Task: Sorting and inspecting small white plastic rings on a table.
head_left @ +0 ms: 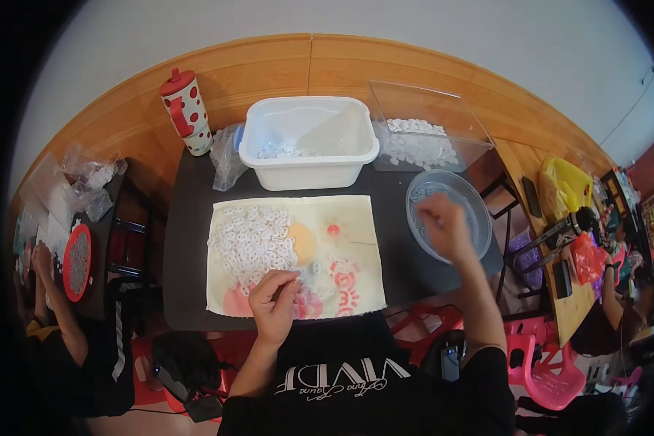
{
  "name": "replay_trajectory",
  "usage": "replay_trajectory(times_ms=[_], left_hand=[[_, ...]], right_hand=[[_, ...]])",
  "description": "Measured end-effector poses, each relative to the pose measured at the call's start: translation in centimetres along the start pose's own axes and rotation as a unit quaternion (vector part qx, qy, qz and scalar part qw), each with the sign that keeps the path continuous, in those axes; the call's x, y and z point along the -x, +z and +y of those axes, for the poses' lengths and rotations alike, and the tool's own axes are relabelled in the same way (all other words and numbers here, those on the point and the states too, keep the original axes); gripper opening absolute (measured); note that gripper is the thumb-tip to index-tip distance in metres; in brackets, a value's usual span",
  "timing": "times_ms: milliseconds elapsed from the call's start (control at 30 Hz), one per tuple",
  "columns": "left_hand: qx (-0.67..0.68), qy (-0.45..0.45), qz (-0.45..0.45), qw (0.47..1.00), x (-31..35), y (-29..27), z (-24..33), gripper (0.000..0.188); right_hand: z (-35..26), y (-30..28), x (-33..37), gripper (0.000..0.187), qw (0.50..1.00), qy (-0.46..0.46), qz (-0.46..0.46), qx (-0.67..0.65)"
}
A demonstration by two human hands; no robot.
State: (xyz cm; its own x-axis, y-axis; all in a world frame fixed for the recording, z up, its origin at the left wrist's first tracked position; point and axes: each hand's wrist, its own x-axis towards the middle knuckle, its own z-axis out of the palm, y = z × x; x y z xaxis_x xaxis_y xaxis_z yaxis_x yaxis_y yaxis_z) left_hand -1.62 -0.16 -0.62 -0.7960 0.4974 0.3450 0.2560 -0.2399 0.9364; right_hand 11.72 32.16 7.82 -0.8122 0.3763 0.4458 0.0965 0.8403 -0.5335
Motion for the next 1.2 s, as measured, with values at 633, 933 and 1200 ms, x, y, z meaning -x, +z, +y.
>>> replay_trajectory(times_ms=[633, 933, 1200], left_hand=[[-0.007, -0.016, -0.008, 1.0, 0.0, 1.0, 0.2, 0.015], [0.045, -0.078, 0.0, 0.996, 0.0, 1.4, 0.5, 0.015], [0.194, -0.168, -0.003, 0.967, 0.0, 1.9, -1.2, 0.017]], right_hand=[[6.1, 1.2, 1.0, 0.017, 0.981, -0.111, -0.084, 0.138], [4.0, -0.3, 1.2, 0.013, 0.991, 0.098, -0.044, -0.082], [-8.0, 6.4, 3.5, 0.01, 0.957, -0.027, -0.039, -0.286]])
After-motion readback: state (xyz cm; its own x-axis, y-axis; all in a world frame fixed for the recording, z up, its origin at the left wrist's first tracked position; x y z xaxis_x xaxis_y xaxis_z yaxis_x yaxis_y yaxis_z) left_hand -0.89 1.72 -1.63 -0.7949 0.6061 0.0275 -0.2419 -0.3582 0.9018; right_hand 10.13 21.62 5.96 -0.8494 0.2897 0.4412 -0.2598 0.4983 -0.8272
